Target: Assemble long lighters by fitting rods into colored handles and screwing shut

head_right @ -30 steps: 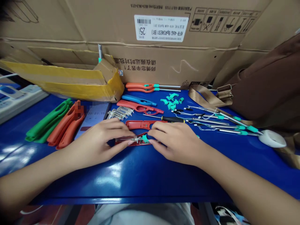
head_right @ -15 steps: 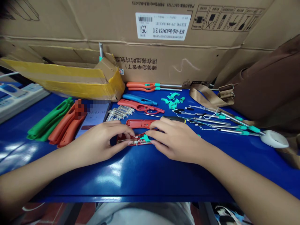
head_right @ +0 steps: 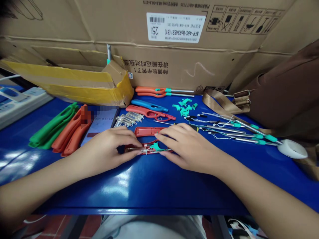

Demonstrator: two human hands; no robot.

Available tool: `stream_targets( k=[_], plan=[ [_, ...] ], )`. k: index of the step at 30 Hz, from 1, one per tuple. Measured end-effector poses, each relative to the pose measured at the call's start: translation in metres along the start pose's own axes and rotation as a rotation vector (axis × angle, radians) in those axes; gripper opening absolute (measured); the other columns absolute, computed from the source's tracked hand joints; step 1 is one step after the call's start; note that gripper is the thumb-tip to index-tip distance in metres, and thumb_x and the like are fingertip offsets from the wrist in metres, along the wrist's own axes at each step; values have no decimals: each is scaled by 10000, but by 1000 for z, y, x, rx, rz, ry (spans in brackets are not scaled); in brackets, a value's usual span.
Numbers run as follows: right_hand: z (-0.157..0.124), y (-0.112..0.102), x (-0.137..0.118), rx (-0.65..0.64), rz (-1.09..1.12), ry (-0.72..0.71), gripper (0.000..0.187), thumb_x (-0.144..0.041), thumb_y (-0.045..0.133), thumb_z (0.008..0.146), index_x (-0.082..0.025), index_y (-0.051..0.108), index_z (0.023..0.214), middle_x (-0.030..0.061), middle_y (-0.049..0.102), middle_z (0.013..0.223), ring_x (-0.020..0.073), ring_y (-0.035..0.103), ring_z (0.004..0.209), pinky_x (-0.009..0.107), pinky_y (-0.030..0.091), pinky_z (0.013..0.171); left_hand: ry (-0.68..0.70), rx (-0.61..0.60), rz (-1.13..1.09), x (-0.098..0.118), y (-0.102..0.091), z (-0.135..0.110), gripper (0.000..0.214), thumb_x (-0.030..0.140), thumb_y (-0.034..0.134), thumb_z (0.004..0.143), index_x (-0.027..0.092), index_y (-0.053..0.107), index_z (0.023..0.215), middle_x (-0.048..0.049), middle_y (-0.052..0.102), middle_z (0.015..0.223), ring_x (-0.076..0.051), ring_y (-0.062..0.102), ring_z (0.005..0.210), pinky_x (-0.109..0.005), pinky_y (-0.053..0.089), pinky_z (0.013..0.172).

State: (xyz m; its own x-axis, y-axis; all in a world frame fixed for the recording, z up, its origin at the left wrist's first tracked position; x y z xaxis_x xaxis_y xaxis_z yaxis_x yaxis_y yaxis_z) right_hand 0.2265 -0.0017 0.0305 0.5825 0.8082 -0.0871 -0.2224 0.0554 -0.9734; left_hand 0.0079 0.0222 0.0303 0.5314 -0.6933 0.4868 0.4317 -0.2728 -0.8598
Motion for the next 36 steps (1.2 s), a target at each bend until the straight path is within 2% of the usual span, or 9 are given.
stream_targets(
  k=[3, 6, 10, 17, 21, 24, 27, 33, 36],
  plan=[
    [-3, -11, 11, -6, 50, 73, 230, -322, 544, 1027, -198, 689, 1154, 106, 716, 1161, 250, 664, 1030, 412, 505, 897, 27, 18, 28, 3, -4, 0, 127, 293, 674, 966, 212, 745, 1032, -23, 736, 994, -210, 655, 951, -361, 496, 893],
    [-8, -16, 19, -94, 150, 159, 150, -277, 548, 1004, -218, 686, 1003, 68, 708, 1040, 208, 660, 903, 343, 495, 771, 64, -20, 66, 5, -3, 0, 168, 298, 655, 974, 207, 703, 1107, -44, 711, 1085, -232, 632, 1018, -375, 500, 904],
    [-9, -17, 26, -153, 250, 225, 111, -290, 588, 982, -234, 683, 974, 36, 704, 978, 183, 647, 834, 298, 457, 689, 138, -74, 174, 5, 6, -2, 283, 295, 635, 991, 218, 647, 1263, -72, 685, 1208, -259, 619, 1090, -397, 502, 924],
    [-7, -8, 29, -220, 353, 291, 137, -255, 621, 974, -211, 687, 863, 13, 699, 864, 159, 630, 760, 270, 427, 668, 228, -53, 264, 2, 16, -4, 338, 277, 488, 1074, 266, 625, 1382, -70, 692, 1261, -235, 637, 1080, -387, 513, 923],
    [-6, -9, 26, -192, 354, 312, 90, -250, 635, 966, -213, 675, 894, 9, 686, 903, 155, 614, 785, 272, 424, 679, 278, -54, 355, 5, 19, -5, 368, 251, 462, 1078, 234, 607, 1415, -86, 684, 1296, -259, 629, 1088, -410, 532, 891],
    [-3, -7, 19, -104, 353, 297, 84, -284, 623, 981, -220, 673, 955, 17, 682, 978, 161, 618, 861, 282, 439, 740, 308, -53, 417, 6, 20, -5, 378, 231, 471, 1069, 212, 600, 1424, -101, 674, 1312, -274, 619, 1110, -416, 542, 874],
    [1, 0, 12, -40, 344, 306, 118, -280, 599, 994, -214, 675, 933, 19, 686, 940, 165, 620, 867, 289, 438, 756, 311, -59, 447, 6, 22, -5, 379, 227, 486, 1061, 216, 604, 1421, -105, 675, 1306, -271, 617, 1102, -406, 549, 869],
    [4, 17, 12, 5, 468, 497, 109, -232, 683, 917, -213, 698, 811, -12, 660, 800, 122, 550, 679, 252, 390, 619, 313, -68, 425, 7, 22, -4, 378, 224, 476, 1062, 202, 603, 1418, -100, 678, 1315, -283, 613, 1126, -428, 568, 900],
    [4, 17, 13, 15, 499, 529, 106, -236, 707, 895, -210, 706, 792, -17, 648, 780, 108, 500, 622, 246, 371, 583, 312, -60, 413, 6, 21, -4, 383, 224, 476, 1060, 199, 598, 1422, -106, 677, 1317, -289, 617, 1126, -443, 575, 906]
  ],
)
Point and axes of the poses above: each hand's wrist, its own z-axis towards the middle knuckle, its own y-axis out of the palm, x = y × z, the point moved 4 cm from there along z, towards the middle knuckle
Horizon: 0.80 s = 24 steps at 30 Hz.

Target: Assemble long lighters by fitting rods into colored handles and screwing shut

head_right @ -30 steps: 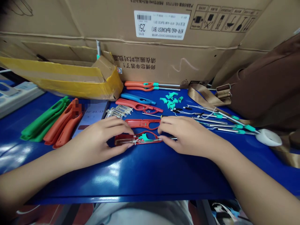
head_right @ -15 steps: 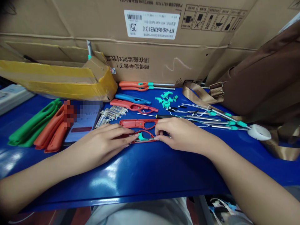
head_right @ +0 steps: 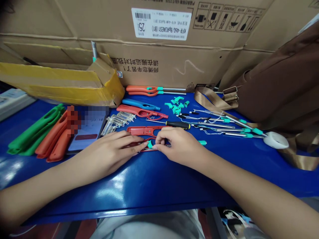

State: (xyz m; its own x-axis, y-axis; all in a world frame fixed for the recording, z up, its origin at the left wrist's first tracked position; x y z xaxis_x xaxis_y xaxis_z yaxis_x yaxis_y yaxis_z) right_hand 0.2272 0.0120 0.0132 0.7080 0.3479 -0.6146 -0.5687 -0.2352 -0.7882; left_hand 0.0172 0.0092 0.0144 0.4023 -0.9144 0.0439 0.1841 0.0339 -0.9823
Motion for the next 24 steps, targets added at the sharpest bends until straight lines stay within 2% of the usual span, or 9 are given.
stream_targets(
  k=[2, 8, 11, 18, 24],
  plan=[
    [0, -2, -1, 13, -4, -19, 97, -232, 700, 896, -206, 705, 802, -15, 648, 783, 107, 500, 624, 243, 374, 584, -10, 9, -23, 0, 0, 0, 384, 219, 478, 1058, 203, 598, 1422, -108, 675, 1316, -293, 622, 1129, -452, 579, 911],
    [-4, -6, -7, 12, -41, -191, 65, -236, 671, 924, -203, 683, 869, 9, 674, 850, 130, 573, 730, 247, 420, 656, -58, 53, -128, 1, -3, 0, 328, 216, 473, 1062, 228, 661, 1330, -86, 689, 1278, -256, 656, 1074, -413, 582, 894],
    [-5, -6, -6, -7, -100, -202, 41, -223, 663, 933, -213, 682, 899, 9, 697, 891, 144, 610, 781, 257, 430, 678, -22, 43, -118, 2, -3, 0, 347, 192, 475, 1052, 236, 655, 1345, -88, 683, 1297, -257, 655, 1087, -397, 584, 886],
    [-8, -6, -8, -61, -256, -299, 142, -305, 597, 1001, -207, 694, 970, 41, 726, 978, 179, 674, 882, 287, 477, 744, 39, 42, -60, 3, -6, -1, 385, 166, 532, 1007, 242, 648, 1366, -99, 671, 1337, -275, 650, 1135, -420, 597, 921],
    [-8, -7, -10, -60, -316, -327, 188, -272, 546, 1027, -194, 706, 966, 44, 728, 975, 177, 681, 869, 291, 484, 735, 43, 41, -59, 3, -5, -1, 403, 148, 533, 1002, 232, 637, 1382, -98, 671, 1344, -291, 650, 1123, -452, 614, 909]
  ],
)
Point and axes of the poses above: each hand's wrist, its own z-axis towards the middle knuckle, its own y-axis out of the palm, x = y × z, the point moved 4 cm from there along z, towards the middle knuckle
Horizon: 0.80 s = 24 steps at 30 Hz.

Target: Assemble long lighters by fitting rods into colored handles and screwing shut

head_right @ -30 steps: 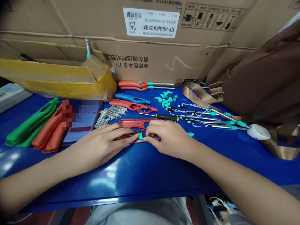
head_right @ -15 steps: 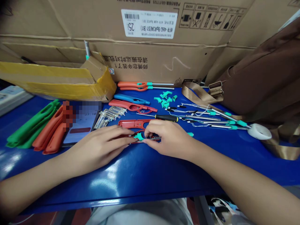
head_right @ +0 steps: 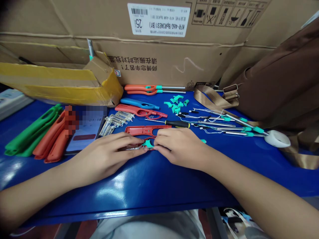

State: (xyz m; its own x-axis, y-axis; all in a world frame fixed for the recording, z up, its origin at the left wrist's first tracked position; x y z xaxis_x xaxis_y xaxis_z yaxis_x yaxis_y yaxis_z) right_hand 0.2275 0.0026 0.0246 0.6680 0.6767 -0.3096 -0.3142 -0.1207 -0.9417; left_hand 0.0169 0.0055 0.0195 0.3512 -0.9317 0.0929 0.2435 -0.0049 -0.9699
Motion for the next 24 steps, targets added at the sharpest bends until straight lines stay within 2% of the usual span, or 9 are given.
stream_targets(
  k=[12, 19, 24],
  plan=[
    [-1, -3, 2, -23, 55, 33, 177, -209, 562, 1007, -204, 738, 991, 39, 740, 1029, 190, 705, 932, 303, 524, 799, 6, 8, -16, 1, 0, -1, 405, 129, 520, 1000, 194, 637, 1382, -111, 668, 1338, -308, 641, 1128, -488, 627, 904],
    [-2, -4, 2, -41, 30, 24, 189, -252, 554, 1020, -219, 738, 994, 39, 744, 1051, 202, 708, 950, 317, 522, 801, 11, 13, 3, 1, 0, 0, 376, 156, 518, 1012, 191, 657, 1360, -112, 677, 1314, -305, 651, 1100, -487, 638, 877],
    [-1, -3, 1, -30, 13, 19, 177, -229, 563, 1008, -206, 730, 953, 36, 728, 987, 201, 695, 901, 319, 516, 757, 9, 10, 14, 1, 2, 1, 359, 164, 524, 1011, 187, 674, 1337, -116, 685, 1298, -311, 651, 1100, -491, 637, 884]
  ],
)
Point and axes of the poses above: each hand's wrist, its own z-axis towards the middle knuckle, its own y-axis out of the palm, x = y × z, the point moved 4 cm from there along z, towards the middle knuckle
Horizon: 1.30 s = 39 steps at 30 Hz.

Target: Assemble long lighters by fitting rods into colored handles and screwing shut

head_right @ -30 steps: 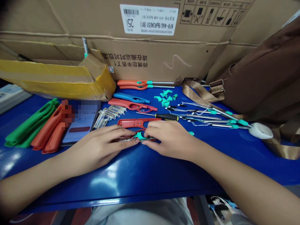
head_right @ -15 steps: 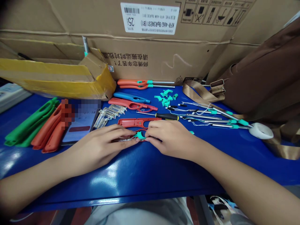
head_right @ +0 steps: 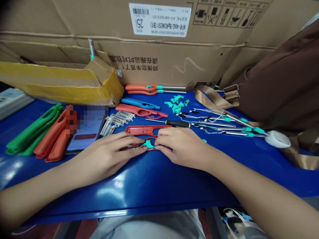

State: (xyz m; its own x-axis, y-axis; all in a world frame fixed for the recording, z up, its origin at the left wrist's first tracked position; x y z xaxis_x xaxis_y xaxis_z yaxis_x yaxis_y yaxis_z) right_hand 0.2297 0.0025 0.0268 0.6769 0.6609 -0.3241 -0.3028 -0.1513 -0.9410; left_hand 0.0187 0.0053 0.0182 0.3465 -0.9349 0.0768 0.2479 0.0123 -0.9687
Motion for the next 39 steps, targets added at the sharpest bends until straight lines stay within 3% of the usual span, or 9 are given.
stream_targets(
  k=[5, 15, 20, 24, 30, 39],
  plan=[
    [1, 0, 2, 36, 60, 4, 167, -221, 563, 1006, -210, 725, 967, 34, 722, 992, 189, 687, 894, 313, 523, 769, 4, 14, -3, 0, 1, -1, 354, 184, 499, 1032, 193, 669, 1342, -113, 690, 1302, -308, 669, 1106, -491, 642, 884],
    [5, -11, 34, 377, -11, 80, 131, -180, 564, 979, -202, 687, 1017, 91, 700, 1021, 257, 644, 981, 416, 535, 879, -42, 62, -77, 1, 3, -2, 341, 220, 494, 1061, 225, 636, 1370, -71, 687, 1339, -249, 686, 1137, -406, 617, 920],
    [2, -15, 59, 412, -145, 200, 144, -181, 594, 929, -177, 696, 1030, 128, 689, 1034, 319, 640, 990, 513, 535, 897, -108, 103, -95, 0, -5, 0, 253, 292, 533, 1048, 221, 700, 1225, -54, 727, 1195, -235, 679, 1035, -401, 581, 890],
    [1, -20, 72, 450, -155, 245, 126, -241, 594, 935, -187, 692, 992, 126, 679, 997, 330, 649, 978, 537, 543, 886, -173, 47, -48, -3, -13, -1, 263, 328, 586, 1004, 200, 694, 1207, -65, 733, 1105, -256, 671, 980, -426, 568, 852],
    [1, -23, 70, 427, -123, 225, 91, -260, 615, 915, -211, 675, 963, 93, 671, 955, 293, 652, 919, 482, 546, 852, -216, -56, -16, -8, -14, -3, 254, 300, 580, 993, 198, 696, 1194, -71, 728, 1078, -270, 669, 974, -439, 564, 853],
    [-1, -30, 72, 478, -150, 230, 73, -256, 620, 917, -207, 670, 939, 88, 680, 955, 278, 658, 914, 476, 537, 862, -245, 6, -140, -12, -4, -3, 270, 337, 603, 1014, 228, 669, 1251, -50, 710, 1160, -240, 672, 1049, -386, 565, 883]
  ],
)
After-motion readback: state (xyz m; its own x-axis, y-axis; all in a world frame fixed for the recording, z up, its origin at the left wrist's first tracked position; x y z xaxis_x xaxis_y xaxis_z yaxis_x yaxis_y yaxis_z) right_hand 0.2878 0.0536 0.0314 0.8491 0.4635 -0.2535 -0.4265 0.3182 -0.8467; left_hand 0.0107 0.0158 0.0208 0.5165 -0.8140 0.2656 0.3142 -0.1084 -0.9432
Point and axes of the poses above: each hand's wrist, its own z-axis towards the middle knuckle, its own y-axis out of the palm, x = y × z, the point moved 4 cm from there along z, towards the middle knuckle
